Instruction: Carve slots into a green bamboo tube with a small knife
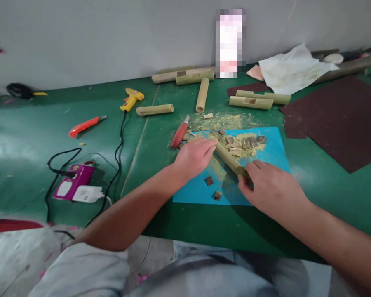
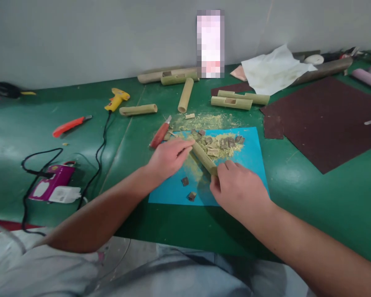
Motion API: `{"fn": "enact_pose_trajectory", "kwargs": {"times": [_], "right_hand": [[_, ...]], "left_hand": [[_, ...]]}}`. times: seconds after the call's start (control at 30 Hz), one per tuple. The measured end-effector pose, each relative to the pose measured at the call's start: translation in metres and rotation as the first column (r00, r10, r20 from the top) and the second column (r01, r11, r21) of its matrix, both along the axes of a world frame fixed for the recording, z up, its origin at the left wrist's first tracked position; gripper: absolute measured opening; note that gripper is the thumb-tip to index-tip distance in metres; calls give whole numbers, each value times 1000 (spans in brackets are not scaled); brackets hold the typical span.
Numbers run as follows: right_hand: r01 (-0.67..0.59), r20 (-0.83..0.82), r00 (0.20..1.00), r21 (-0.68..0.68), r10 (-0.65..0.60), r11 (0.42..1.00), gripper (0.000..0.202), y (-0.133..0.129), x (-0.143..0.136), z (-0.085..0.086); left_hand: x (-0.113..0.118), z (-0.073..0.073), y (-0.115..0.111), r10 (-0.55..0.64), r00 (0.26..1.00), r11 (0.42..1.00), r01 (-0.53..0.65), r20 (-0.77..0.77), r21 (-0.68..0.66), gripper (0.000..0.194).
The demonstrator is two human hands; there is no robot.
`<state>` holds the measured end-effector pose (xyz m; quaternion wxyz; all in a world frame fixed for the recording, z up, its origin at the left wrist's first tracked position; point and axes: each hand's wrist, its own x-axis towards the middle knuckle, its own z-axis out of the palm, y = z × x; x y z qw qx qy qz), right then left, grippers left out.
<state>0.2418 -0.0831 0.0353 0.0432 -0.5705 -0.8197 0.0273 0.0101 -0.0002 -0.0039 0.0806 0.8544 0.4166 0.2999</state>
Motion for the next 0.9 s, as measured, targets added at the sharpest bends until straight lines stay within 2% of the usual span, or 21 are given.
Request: {"fn": "enact_pose_trajectory", "kwargs": {"times": [0.17, 0.3, 0.37, 0.5, 0.57, 0.73, 0.8, 0.9], "right_hand": [[-29, 1, 1000, 78, 29, 997, 19, -2, 2, -4], [-24, -35, 999, 56, 26, 998, 22, -1, 0, -6], [-17, -51, 999, 31, 19, 999, 22, -1, 0, -6], [-17, -60, 998, -22, 16, 1000, 20, 1, 0, -6], [-13, -54, 998, -38, 11, 999, 20, 1, 1, -5], [25, -28, 999, -79, -28, 997, 20, 2, -1, -2], [27, -25, 999, -94, -29, 995, 19, 2, -2, 0], [29, -30, 999, -108, -33, 994, 15, 3, -4, 2]], "left_hand": [[3, -2, 3, -52, 999, 999, 52, 11, 8, 26], [-2, -1, 11, 1, 999, 1000, -1, 51, -6, 25], [1, 1, 5, -9, 998, 1000, 11, 59, -27, 24], [15, 5, -20, -215, 976, 970, 209, -36, -122, 27], [15, 5, -21, -258, 962, 961, 246, -84, -128, 29], [3, 4, 2, -10, 1000, 999, 9, -5, -37, 25], [6, 6, -3, -72, 997, 995, 70, -19, -72, 25], [15, 8, -20, -279, 957, 952, 265, -76, -150, 28]]}}
